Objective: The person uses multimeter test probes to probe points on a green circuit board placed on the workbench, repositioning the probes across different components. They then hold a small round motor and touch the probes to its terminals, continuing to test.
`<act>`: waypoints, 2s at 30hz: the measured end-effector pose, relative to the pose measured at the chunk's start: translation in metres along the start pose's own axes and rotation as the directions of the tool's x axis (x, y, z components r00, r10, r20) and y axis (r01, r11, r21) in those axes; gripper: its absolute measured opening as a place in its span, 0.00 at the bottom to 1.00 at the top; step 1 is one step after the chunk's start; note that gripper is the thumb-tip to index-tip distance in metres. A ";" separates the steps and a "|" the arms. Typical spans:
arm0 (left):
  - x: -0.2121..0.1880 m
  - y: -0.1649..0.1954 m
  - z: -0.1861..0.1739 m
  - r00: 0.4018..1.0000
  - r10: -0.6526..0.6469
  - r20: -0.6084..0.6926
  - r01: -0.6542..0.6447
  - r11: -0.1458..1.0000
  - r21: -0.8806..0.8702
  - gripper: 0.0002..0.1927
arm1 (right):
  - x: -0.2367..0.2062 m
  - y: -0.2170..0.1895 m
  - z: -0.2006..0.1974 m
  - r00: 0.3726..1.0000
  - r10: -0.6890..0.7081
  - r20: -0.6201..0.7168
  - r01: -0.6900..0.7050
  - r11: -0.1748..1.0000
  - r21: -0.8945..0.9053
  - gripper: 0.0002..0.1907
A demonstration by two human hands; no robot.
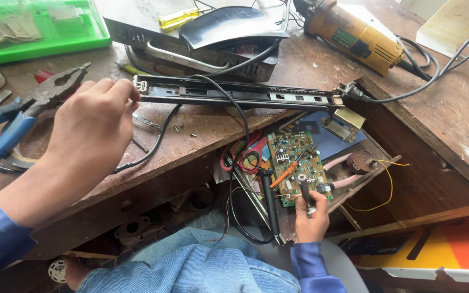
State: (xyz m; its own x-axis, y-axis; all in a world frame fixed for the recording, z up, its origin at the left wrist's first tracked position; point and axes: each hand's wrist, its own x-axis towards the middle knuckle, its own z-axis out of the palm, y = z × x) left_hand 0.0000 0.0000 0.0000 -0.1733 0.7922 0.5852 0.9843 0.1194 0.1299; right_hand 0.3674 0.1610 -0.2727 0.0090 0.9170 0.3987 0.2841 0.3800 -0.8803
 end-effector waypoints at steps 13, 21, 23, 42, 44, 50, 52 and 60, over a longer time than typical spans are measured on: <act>-0.080 0.131 0.119 0.886 0.341 0.314 -0.157 0.858 -0.489 0.08 | -0.055 -0.004 -0.033 0.999 -0.027 -0.029 0.028 0.999 0.029 0.11; -0.168 0.133 0.221 0.914 0.380 0.145 -0.260 0.820 -0.510 0.17 | -0.151 -0.015 0.019 0.998 -0.013 -0.056 0.014 1.000 0.009 0.11; -0.178 0.150 0.235 0.920 0.364 0.145 -0.254 0.835 -0.488 0.19 | -0.154 -0.014 0.015 0.997 0.017 -0.081 -0.016 1.000 0.011 0.10; -0.220 0.120 0.257 0.998 -0.056 -0.018 0.029 0.726 -0.687 0.34 | -0.148 0.040 0.060 0.990 0.093 -0.105 -0.100 0.993 -0.064 0.08; -0.224 0.116 0.240 0.996 -0.077 0.048 0.089 0.736 -0.671 0.31 | -0.150 0.038 0.062 0.991 0.088 -0.099 -0.091 0.995 -0.035 0.08; -0.253 0.112 0.211 0.998 -0.061 -0.012 0.042 0.808 -0.587 0.32 | -0.152 0.054 0.062 0.989 0.096 -0.108 -0.100 0.994 -0.032 0.07; -0.257 0.113 0.212 0.999 -0.036 -0.040 0.008 0.829 -0.559 0.33 | -0.151 0.058 0.060 0.991 0.071 -0.114 -0.075 0.997 -0.032 0.07; -0.264 0.120 0.211 0.996 -0.025 -0.081 -0.031 0.779 -0.626 0.35 | -0.158 0.063 0.053 0.990 0.078 -0.120 -0.092 0.989 -0.115 0.07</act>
State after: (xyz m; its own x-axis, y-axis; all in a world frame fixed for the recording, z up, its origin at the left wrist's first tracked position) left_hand 0.1704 -0.0684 -0.3074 -0.2001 0.7379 0.6446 0.7515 -0.3065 0.5842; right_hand 0.3330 0.0467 -0.4049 0.1463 0.9225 0.3571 0.3900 0.2780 -0.8779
